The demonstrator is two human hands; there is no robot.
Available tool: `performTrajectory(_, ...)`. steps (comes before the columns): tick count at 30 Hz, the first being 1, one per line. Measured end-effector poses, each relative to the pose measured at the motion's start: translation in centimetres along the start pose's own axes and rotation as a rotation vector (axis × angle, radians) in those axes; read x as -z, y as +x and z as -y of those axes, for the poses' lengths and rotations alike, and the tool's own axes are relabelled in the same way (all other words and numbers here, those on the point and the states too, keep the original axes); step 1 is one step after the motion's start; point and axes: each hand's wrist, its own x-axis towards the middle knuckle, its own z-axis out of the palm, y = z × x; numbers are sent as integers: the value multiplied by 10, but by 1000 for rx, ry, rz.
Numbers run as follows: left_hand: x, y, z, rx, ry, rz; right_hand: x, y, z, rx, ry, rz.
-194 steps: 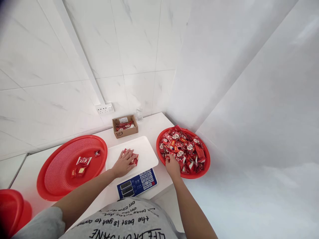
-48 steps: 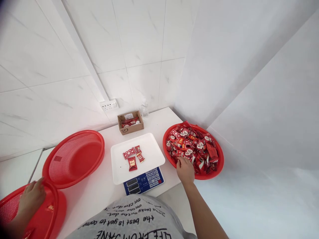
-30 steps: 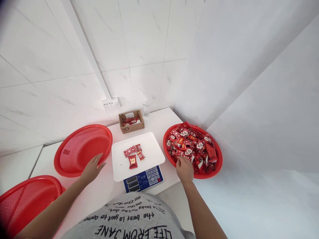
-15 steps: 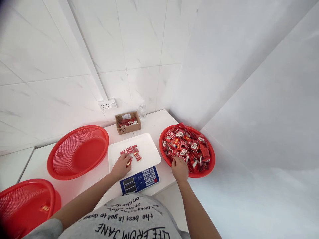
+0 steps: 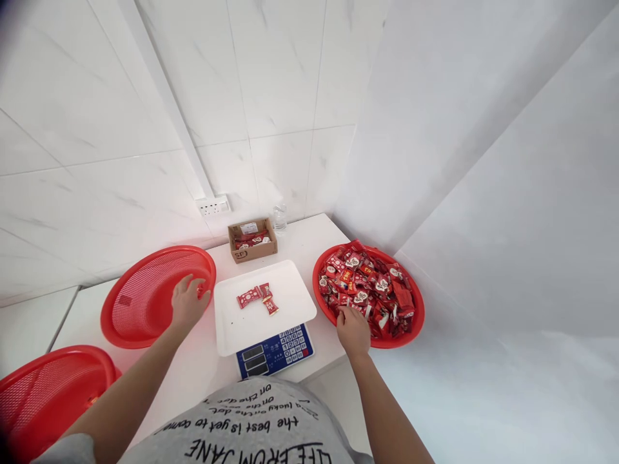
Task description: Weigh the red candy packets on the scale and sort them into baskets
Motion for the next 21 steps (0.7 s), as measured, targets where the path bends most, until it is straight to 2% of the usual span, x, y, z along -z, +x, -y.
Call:
performTrajectory(3, -23, -8, -17, -203, -58, 157, -1, 0, -1, 4, -5, 2)
performTrajectory(5, -43, -16, -33, -289, -94, 253, -2, 0, -1, 8, -9, 10)
performTrajectory(8, -67, -22, -50, -324, -163, 382, -3, 1, -3, 6, -16, 16)
performTrajectory(12, -71, -18, -49, -301, -304, 402, -2, 1, -3, -5, -30, 27)
performTrajectory(14, -64, -15, -42, -141, -454, 394, -1, 1, -2, -11, -33, 44)
performTrajectory(18, -46, -13, -27, 325, -819, 402, -1, 1, -2, -5, -40, 71)
performTrajectory(21, -29, -15, -20, 532, -1211, 425, -4, 1, -5, 8, -47, 61)
